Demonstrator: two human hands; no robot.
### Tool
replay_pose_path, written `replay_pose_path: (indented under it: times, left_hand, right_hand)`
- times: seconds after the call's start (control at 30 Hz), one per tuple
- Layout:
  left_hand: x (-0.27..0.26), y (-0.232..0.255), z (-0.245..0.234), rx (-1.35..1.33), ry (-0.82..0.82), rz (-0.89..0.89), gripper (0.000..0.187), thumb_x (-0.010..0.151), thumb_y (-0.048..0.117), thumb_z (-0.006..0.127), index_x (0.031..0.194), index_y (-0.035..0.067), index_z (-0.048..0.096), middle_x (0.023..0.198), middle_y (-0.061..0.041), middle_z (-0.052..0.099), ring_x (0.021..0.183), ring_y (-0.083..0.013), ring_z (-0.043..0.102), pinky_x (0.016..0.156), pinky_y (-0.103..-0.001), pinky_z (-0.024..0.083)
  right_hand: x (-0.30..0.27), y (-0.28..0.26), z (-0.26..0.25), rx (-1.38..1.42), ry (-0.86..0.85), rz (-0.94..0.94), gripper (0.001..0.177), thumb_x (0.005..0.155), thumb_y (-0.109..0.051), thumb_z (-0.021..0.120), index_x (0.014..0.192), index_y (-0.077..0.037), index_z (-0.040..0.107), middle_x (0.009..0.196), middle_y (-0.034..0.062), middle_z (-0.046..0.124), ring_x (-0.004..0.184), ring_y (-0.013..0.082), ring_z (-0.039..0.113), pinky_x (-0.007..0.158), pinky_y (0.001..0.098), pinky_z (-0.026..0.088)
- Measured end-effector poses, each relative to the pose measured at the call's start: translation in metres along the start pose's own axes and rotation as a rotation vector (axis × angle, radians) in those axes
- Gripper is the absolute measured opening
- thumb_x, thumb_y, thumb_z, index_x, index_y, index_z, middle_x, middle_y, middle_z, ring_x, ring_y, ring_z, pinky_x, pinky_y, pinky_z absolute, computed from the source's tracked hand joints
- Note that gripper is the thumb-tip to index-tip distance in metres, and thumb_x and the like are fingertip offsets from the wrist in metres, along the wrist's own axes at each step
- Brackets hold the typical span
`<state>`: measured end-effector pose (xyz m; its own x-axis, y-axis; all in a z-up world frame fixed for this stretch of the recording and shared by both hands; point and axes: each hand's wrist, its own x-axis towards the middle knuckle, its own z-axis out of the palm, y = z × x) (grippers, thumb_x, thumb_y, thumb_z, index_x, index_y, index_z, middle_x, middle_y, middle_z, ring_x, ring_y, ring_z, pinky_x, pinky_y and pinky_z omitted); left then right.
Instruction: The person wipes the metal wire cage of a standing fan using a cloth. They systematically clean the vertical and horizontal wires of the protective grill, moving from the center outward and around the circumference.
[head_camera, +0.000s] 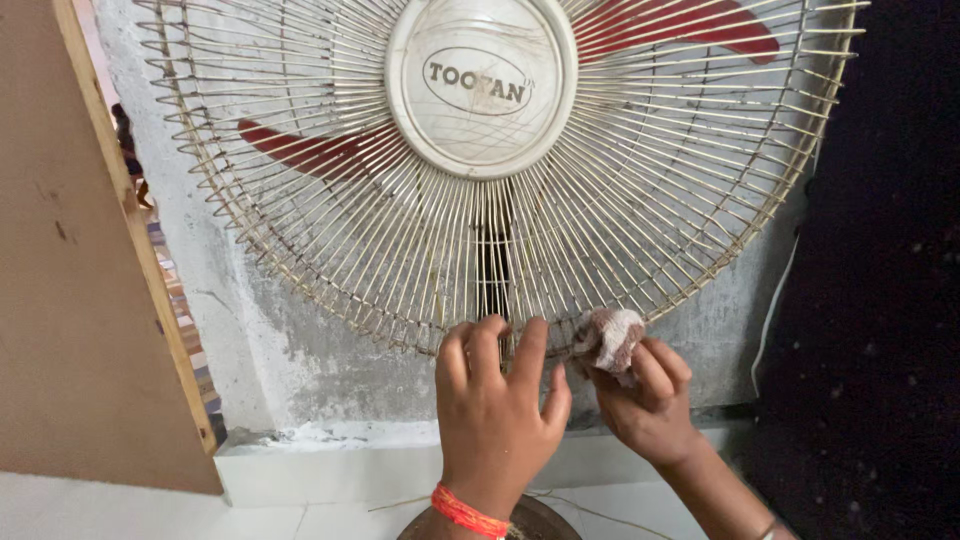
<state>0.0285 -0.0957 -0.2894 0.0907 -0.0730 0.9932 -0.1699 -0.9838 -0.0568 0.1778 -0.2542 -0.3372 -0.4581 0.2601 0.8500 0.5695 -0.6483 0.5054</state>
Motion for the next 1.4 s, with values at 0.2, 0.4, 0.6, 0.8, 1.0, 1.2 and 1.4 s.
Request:
replay_pose_path:
  times: [0.2, 0.4, 0.6, 0.8, 1.0, 1.2, 1.4]
  left_hand:
    - [0.000, -0.001, 0.003, -0.004, 0.020, -0.005, 0.047, 0.077, 0.027, 0.076, 0.120, 0.011, 0.064, 0.118, -0.015, 0.052, 0.115, -0.0400, 0.050, 0.096, -0.052, 0.047]
    - [0.000, -0.005, 0.002, -0.034, 0.011, 0.023, 0.047, 0.080, 0.025, 0.076, 0.124, 0.011, 0.064, 0.120, -0.015, 0.052, 0.115, -0.0395, 0.050, 0.097, -0.051, 0.047]
    - [-0.001, -0.005, 0.001, -0.041, 0.002, 0.012, 0.050, 0.079, 0.026, 0.076, 0.124, 0.011, 0.063, 0.119, -0.015, 0.053, 0.115, -0.0393, 0.050, 0.097, -0.051, 0.047]
    - [-0.002, -0.005, 0.007, -0.029, 0.047, 0.021, 0.052, 0.078, 0.028, 0.077, 0.124, 0.010, 0.063, 0.120, -0.015, 0.052, 0.116, -0.0402, 0.049, 0.099, -0.053, 0.046]
    - [-0.002, -0.007, 0.002, -0.080, -0.034, 0.024, 0.060, 0.071, 0.025, 0.077, 0.126, 0.010, 0.060, 0.119, -0.017, 0.051, 0.116, -0.0414, 0.049, 0.098, -0.054, 0.045]
    - [0.000, -0.009, 0.001, -0.072, -0.030, 0.026, 0.053, 0.076, 0.023, 0.075, 0.126, 0.012, 0.061, 0.119, -0.014, 0.052, 0.116, -0.0392, 0.050, 0.099, -0.052, 0.046]
    - [0.000, -0.003, 0.005, -0.059, 0.040, 0.015, 0.053, 0.076, 0.027, 0.077, 0.123, 0.007, 0.062, 0.119, -0.016, 0.051, 0.116, -0.0400, 0.049, 0.100, -0.052, 0.046]
  right_hand:
    - [0.020, -0.013, 0.002, -0.021, 0.047, 0.065, 0.030, 0.073, -0.003, 0.085, 0.101, -0.009, 0.076, 0.135, 0.0106, 0.043, 0.121, 0.0366, 0.046, 0.091, 0.0441, 0.050]
    - [-0.054, 0.003, 0.037, 0.042, 0.025, -0.009, 0.029, 0.075, 0.001, 0.081, 0.100, -0.010, 0.072, 0.139, 0.0127, 0.040, 0.128, 0.0403, 0.044, 0.097, 0.0412, 0.052]
    - [-0.038, 0.007, 0.012, 0.055, -0.037, -0.074, 0.027, 0.073, 0.001, 0.080, 0.095, -0.014, 0.074, 0.141, 0.0129, 0.039, 0.125, 0.0421, 0.048, 0.097, 0.0435, 0.051]
    - [0.001, -0.013, 0.021, 0.054, 0.096, 0.019, 0.025, 0.080, -0.005, 0.085, 0.102, -0.009, 0.075, 0.143, 0.0163, 0.037, 0.128, 0.0429, 0.043, 0.100, 0.0469, 0.049]
    - [-0.055, -0.003, 0.042, 0.054, 0.019, -0.088, 0.026, 0.081, -0.014, 0.088, 0.103, -0.012, 0.074, 0.141, 0.0094, 0.036, 0.130, 0.0432, 0.038, 0.104, 0.0496, 0.051]
    - [-0.047, 0.002, 0.021, 0.050, -0.070, -0.110, 0.025, 0.074, -0.011, 0.084, 0.097, -0.018, 0.076, 0.138, 0.0120, 0.038, 0.125, 0.0441, 0.043, 0.095, 0.0478, 0.053]
    - [-0.008, -0.018, 0.019, 0.016, 0.024, 0.022, 0.027, 0.082, -0.013, 0.088, 0.106, -0.011, 0.076, 0.142, 0.0139, 0.036, 0.128, 0.0427, 0.042, 0.099, 0.0457, 0.051]
